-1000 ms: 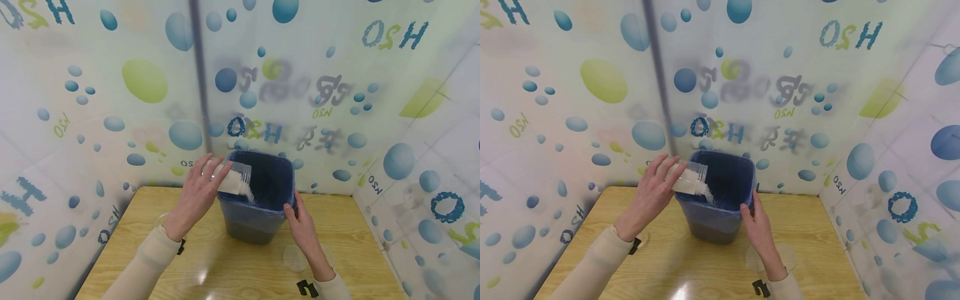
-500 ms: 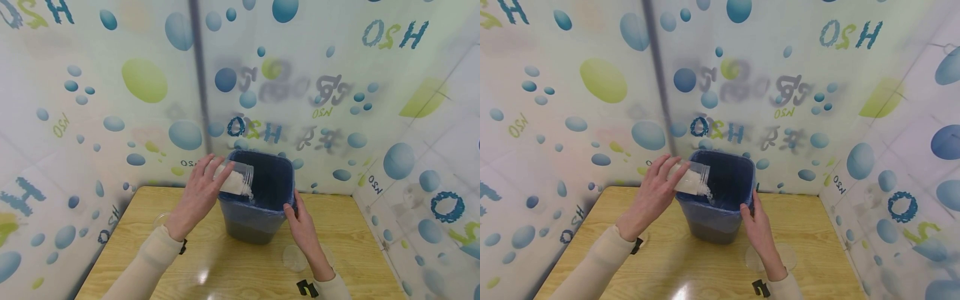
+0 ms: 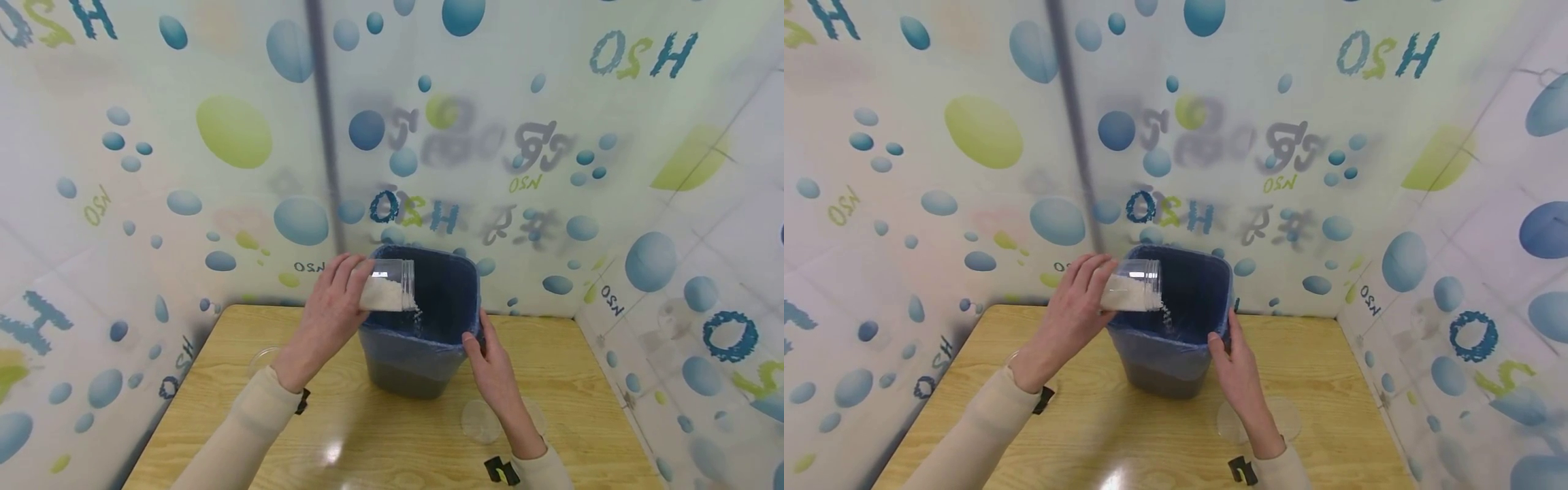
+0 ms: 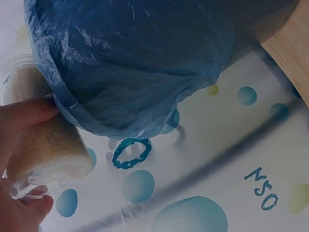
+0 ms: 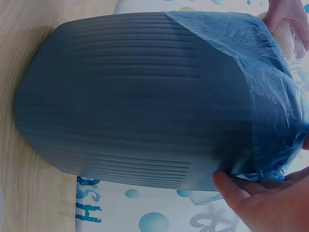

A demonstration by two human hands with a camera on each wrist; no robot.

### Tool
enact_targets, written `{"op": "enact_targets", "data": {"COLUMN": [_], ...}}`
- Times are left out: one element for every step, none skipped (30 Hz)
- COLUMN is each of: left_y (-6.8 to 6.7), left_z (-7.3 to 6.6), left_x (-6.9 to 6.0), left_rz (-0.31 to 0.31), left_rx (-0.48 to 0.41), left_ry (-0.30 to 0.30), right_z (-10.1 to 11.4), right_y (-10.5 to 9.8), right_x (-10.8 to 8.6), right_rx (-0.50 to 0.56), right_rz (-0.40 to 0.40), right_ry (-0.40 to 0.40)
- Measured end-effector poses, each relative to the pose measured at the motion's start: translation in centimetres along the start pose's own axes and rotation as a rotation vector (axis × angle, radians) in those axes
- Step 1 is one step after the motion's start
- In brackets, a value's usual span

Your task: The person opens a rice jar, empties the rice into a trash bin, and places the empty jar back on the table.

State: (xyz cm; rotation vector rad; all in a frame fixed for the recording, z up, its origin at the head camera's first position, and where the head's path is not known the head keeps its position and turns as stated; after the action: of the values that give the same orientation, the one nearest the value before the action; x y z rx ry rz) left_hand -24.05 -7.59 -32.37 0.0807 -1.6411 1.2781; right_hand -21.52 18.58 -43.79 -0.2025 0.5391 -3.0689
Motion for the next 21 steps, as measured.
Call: {"op": "enact_targets", "data": {"left_y": [-0.02,-0.04,-0.02,-0.01,0.0,-0.01,0.0,-0.01,-0.02,-0.05,-0.09,-0.15,-0.18,-0.23,-0.26,-0.27,-0.28,-0.26,-0.2,-0.17,-0.12], "left_z": [0.01,0.0,0.0,-0.03,-0.04,-0.05,-0.04,-0.04,-0.03,-0.03,-0.03,-0.04,-0.05,-0.07,-0.09,-0.11,-0.14,-0.17,-0.17,-0.19,-0.2], "left_x": [0.04,0.05,0.04,0.03,0.01,-0.04,-0.1,-0.16,-0.22,-0.27,-0.3,-0.34,-0.35,-0.35,-0.34,-0.32,-0.31,-0.31,-0.32,-0.34,-0.39], "left_rz": [0.005,0.013,0.024,0.034,0.043,0.048,0.053,0.054,0.051,0.046,0.04,0.028,0.024,0.018,0.013,0.015,0.017,0.023,0.036,0.041,0.048], "left_rx": [-0.007,-0.014,-0.021,-0.028,-0.036,-0.043,-0.051,-0.058,-0.066,-0.071,-0.074,-0.076,-0.072,-0.067,-0.061,-0.053,-0.045,-0.038,-0.031,-0.03,-0.028], "left_ry": [-0.006,-0.01,-0.015,-0.019,-0.024,-0.028,-0.035,-0.039,-0.04,-0.04,-0.037,-0.031,-0.025,-0.016,-0.007,0.0,0.006,0.011,0.013,0.015,0.016], "right_z": [0.02,0.02,0.03,0.05,0.07,0.07,0.09,0.1,0.11,0.12,0.14,0.16,0.18,0.2,0.23,0.26,0.27,0.27,0.28,0.28,0.27], "right_y": [0.0,0.0,0.01,0.02,0.03,0.05,0.07,0.09,0.1,0.11,0.11,0.1,0.1,0.11,0.1,0.1,0.1,0.1,0.11,0.11,0.12], "right_x": [-0.02,-0.02,-0.02,-0.03,-0.04,-0.03,-0.02,0.0,0.0,-0.01,-0.01,-0.01,-0.02,-0.03,-0.06,-0.09,-0.1,-0.11,-0.12,-0.12,-0.11], "right_rx": [0.0,0.001,0.003,0.004,0.006,0.008,0.008,0.009,0.01,0.01,0.009,0.008,0.008,0.008,0.007,0.006,0.005,0.005,0.004,0.003,0.001], "right_rz": [0.001,0.001,0.001,0.002,0.004,0.005,0.006,0.007,0.008,0.009,0.009,0.009,0.009,0.01,0.009,0.009,0.009,0.009,0.008,0.008,0.006], "right_ry": [-0.001,-0.001,-0.003,-0.004,-0.006,-0.008,-0.009,-0.009,-0.008,-0.007,-0.005,-0.003,0.0,0.002,0.004,0.008,0.011,0.013,0.014,0.014,0.015]}}
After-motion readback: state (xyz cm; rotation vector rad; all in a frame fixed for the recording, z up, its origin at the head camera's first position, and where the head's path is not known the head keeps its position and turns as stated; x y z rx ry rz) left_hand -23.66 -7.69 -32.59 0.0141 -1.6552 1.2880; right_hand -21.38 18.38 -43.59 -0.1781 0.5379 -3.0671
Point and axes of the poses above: each hand's wrist, its own x-axis towards the middle knuckle, its own y-axis out of the palm, z = x × y, the point moved 7 cm from there along x, towards the middle knuckle, and after that the axes turned 2 degrees about z, right-handed, at the moved point
